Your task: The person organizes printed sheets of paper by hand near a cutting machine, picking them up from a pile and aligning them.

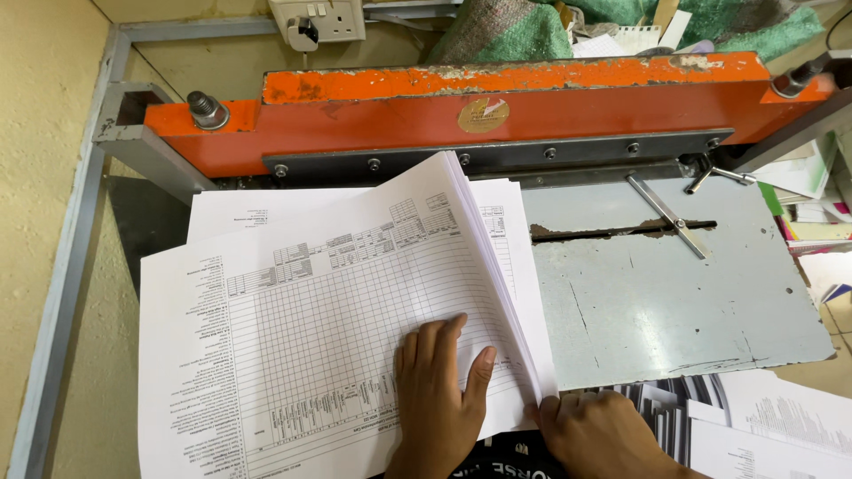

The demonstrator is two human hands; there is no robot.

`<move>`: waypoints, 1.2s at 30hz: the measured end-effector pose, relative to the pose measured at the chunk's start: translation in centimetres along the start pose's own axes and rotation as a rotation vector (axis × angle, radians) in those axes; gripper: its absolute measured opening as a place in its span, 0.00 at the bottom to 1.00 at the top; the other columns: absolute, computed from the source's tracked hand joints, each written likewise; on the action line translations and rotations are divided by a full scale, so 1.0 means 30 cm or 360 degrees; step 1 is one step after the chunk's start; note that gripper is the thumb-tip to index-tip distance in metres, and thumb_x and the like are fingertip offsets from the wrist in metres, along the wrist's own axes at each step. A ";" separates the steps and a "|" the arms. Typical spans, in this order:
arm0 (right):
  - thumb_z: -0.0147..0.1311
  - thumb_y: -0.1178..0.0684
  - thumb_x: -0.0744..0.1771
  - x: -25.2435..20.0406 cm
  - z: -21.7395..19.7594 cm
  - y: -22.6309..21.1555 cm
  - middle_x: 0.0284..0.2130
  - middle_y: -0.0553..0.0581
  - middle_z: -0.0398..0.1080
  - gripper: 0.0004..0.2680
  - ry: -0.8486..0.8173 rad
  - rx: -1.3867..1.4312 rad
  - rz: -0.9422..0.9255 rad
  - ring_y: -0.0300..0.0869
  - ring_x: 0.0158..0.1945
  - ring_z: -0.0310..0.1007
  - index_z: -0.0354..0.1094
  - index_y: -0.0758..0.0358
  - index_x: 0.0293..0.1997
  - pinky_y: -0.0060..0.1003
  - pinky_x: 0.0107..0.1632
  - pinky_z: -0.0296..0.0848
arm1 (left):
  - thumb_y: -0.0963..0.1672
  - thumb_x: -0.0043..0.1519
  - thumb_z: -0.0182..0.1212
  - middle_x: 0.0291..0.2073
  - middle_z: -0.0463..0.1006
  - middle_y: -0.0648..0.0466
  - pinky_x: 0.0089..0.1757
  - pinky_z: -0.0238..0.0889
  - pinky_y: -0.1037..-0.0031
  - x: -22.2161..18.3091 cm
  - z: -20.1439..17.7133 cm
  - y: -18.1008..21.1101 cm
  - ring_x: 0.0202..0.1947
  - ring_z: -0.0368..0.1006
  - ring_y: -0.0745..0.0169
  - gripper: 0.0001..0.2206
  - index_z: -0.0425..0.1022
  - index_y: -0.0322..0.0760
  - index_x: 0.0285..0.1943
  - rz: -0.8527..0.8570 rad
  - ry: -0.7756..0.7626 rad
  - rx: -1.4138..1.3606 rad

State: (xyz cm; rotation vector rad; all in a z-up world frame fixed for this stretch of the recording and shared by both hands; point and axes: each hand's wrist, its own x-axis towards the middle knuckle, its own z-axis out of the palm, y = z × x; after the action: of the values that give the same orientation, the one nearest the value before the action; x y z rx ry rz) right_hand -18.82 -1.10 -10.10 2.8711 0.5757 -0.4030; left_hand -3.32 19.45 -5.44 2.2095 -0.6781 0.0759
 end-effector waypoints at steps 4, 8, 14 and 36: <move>0.49 0.55 0.72 0.011 -0.007 -0.024 0.11 0.49 0.64 0.14 0.0108 -0.0146 -0.0016 0.39 0.11 0.59 0.61 0.55 0.23 0.41 0.12 0.56 | 0.56 0.67 0.56 0.45 0.80 0.59 0.50 0.65 0.61 -0.001 -0.026 0.004 0.45 0.73 0.57 0.22 0.75 0.42 0.61 -0.0312 0.0035 -0.0399; 0.49 0.65 0.65 0.019 -0.045 -0.034 0.12 0.52 0.65 0.08 -0.0011 -0.0140 -0.0053 0.43 0.13 0.63 0.61 0.58 0.24 0.43 0.14 0.58 | 0.59 0.56 0.67 0.40 0.79 0.61 0.39 0.65 0.74 0.035 -0.057 0.012 0.32 0.69 0.71 0.25 0.74 0.44 0.51 -0.0794 -0.0187 -0.1006; 0.48 0.59 0.70 0.014 -0.059 -0.045 0.14 0.54 0.66 0.11 0.0111 -0.0244 -0.0033 0.45 0.14 0.65 0.64 0.57 0.25 0.43 0.15 0.57 | 0.50 0.50 0.85 0.32 0.65 0.60 0.38 0.60 0.73 0.109 -0.018 0.082 0.34 0.61 0.67 0.27 0.62 0.44 0.39 -0.1218 -0.0454 -0.1089; 0.51 0.51 0.73 0.010 -0.114 -0.038 0.15 0.49 0.65 0.12 0.0177 -0.0146 0.0133 0.43 0.14 0.65 0.65 0.54 0.27 0.44 0.14 0.59 | 0.48 0.52 0.83 0.32 0.67 0.56 0.22 0.65 0.73 0.131 -0.037 0.072 0.29 0.63 0.66 0.23 0.66 0.40 0.40 -0.1271 -0.0541 -0.1161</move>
State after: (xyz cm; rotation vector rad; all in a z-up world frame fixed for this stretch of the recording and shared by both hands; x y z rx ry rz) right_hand -18.23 0.83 -7.11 2.8312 0.4770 -0.1994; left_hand -0.85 17.36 -2.15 1.6277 0.0673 -0.8323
